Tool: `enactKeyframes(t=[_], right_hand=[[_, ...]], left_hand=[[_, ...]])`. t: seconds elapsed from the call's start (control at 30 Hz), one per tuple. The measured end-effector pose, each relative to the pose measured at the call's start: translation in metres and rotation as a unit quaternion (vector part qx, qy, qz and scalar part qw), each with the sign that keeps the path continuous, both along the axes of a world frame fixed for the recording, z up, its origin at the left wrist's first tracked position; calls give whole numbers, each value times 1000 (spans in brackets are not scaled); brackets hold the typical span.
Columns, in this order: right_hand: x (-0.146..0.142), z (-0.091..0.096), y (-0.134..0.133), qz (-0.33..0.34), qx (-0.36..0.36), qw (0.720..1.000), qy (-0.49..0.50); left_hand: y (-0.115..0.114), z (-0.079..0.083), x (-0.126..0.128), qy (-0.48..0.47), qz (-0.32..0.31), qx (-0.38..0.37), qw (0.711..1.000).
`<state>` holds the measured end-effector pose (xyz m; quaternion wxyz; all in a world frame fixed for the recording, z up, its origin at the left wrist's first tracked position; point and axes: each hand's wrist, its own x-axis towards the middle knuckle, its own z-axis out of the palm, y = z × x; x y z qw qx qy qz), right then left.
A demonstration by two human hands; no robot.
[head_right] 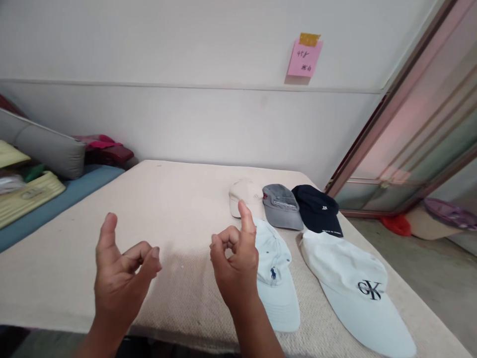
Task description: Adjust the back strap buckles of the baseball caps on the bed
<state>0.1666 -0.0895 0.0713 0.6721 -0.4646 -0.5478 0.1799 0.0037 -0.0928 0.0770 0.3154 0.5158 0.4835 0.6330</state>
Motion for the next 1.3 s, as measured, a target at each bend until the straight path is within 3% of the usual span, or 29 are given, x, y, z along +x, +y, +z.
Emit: enactKeyframes(t=[0.23,0.33,0.47,0.57,0.7,0.83,0.93,1.03,1.17,1.3], right_hand=[[-3,7,-5,4,5,1000,15],[-2,4,-1,-6,-8,1000,14],[4,-23,16,52,-116,991,-45],[16,-57,30,96,-228,961,-122],[41,-87,36,-13,-280,949,-147],[73,-85,26,-140,-218,960,-106],[103,-81,18,-261,-161,948,-88],[135,-90,16,-327,-200,919,-91],[161,-109,19,-239,-341,909,-32],[153,-118,19,-166,-373,912,26]], left_hand=[[-5,7,4,10,19,11,1000],[1,0,2,11,9,10,1000],[21,-33,2,34,-56,-68,996],[39,-68,8,140,-154,-163,964],[49,-101,27,257,-257,-182,913],[49,-112,46,292,-251,-164,908],[47,-113,57,271,-275,-163,908],[48,-115,68,193,-285,-193,919],[50,-121,81,57,-291,-285,912],[48,-122,86,20,-309,-328,892]])
